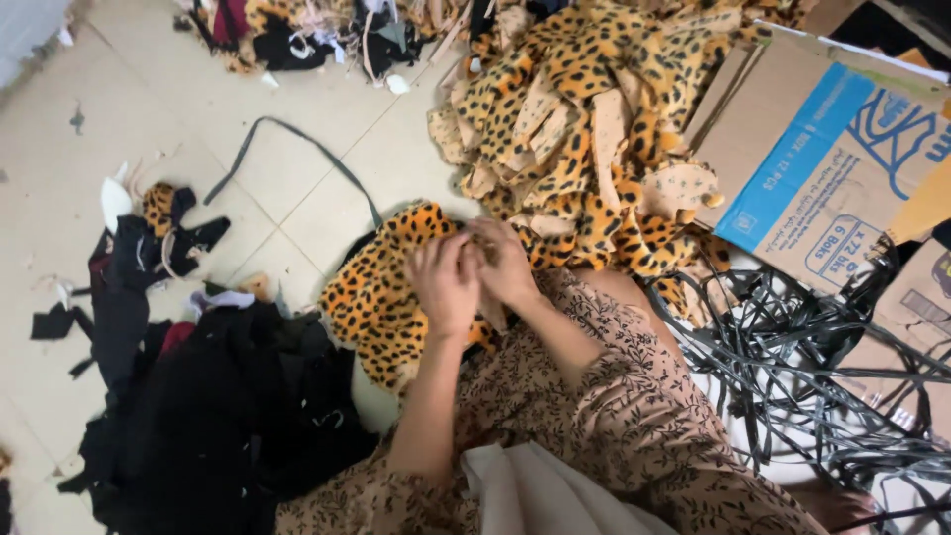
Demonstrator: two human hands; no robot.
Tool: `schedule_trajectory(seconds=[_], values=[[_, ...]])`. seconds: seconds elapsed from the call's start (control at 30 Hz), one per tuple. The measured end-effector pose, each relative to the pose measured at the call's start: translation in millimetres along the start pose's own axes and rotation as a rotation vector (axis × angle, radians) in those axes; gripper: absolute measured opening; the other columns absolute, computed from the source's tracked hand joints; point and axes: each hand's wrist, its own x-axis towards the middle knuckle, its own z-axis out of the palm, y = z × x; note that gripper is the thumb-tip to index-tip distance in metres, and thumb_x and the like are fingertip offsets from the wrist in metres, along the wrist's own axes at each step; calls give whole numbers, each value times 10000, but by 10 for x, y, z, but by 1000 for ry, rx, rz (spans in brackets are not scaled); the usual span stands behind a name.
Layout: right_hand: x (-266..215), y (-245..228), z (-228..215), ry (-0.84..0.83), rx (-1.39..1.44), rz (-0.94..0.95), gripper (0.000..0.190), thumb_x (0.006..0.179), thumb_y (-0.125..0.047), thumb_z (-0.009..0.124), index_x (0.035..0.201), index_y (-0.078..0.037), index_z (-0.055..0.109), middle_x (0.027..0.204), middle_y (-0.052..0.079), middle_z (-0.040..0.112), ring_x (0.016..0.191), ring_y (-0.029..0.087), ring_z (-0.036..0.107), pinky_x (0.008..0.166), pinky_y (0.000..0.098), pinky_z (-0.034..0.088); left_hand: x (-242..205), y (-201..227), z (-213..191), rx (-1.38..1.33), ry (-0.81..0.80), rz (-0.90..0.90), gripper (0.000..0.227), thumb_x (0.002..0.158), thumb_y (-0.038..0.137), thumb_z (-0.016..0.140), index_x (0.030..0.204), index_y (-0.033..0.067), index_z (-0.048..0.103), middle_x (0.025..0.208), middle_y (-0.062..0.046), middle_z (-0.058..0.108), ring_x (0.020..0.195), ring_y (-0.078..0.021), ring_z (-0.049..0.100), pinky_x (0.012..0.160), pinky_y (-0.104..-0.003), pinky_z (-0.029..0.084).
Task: The person sits on the floor and folds a leopard-print fabric piece, then places a cardboard box on top of it. They then pick up several black fabric pieces from a pile and fold each one, stacking them on the box.
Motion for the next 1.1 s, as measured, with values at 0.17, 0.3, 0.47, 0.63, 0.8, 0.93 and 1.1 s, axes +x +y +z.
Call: schedule_trajectory(seconds=[0.17,0.3,0.47,0.63,0.8,0.93,1.1], values=[[-22,247,-92,60,174,166,480,830,-98,658,1300,1,652,1242,279,607,1203,437,591,1005,508,494,616,792,226,-187,-182,-2,207,967,372,630,1133,285,717,1007,15,676,948,-274,661,867,-481,462],[30,394,-14,39,558,384,386,860,-191,628,1210,-36,675,1158,231,658,1110,390,649,957,508,537,939,1148,390,-213,-594,-282,499,916,630,622,1295,306,645,1311,-58,557,1277,-383,544,1014,-574,424],[47,475,-50,7,1039,666,321,897,-306,590,1097,-82,703,1052,170,723,992,330,721,896,509,592,910,1135,591,-418,-588,-508,294,785,541,739,985,327,713,1055,28,691,1063,-280,716,910,-430,541],[101,654,59,-41,1405,916,336,926,-399,560,1006,-119,727,968,123,776,898,283,779,848,510,635,863,767,195,-751,-455,-749,279,751,351,782,984,206,732,956,-66,749,903,-244,733,754,-370,574],[195,-444,-391,22,1767,890,669,874,-627,594,1186,-42,688,1191,200,725,1071,397,724,934,615,592,625,257,-391,-832,-310,-807,137,897,125,663,1028,165,652,992,-96,712,779,-186,678,496,-240,559],[153,-261,-325,-33,1746,865,881,797,-751,534,1294,-35,661,1283,236,680,1133,455,688,971,696,553,307,211,-986,-750,-415,-710,201,903,65,640,947,194,787,1047,-118,735,1035,-290,704,863,-384,589],[-79,-1073,-374,-413,1221,861,168,933,-107,753,904,4,630,593,-2,546,513,234,709,642,439,655,-33,-61,-1523,-878,-500,-844,492,669,50,900,1120,79,706,1273,-213,589,1122,-326,612,1000,-379,519]])
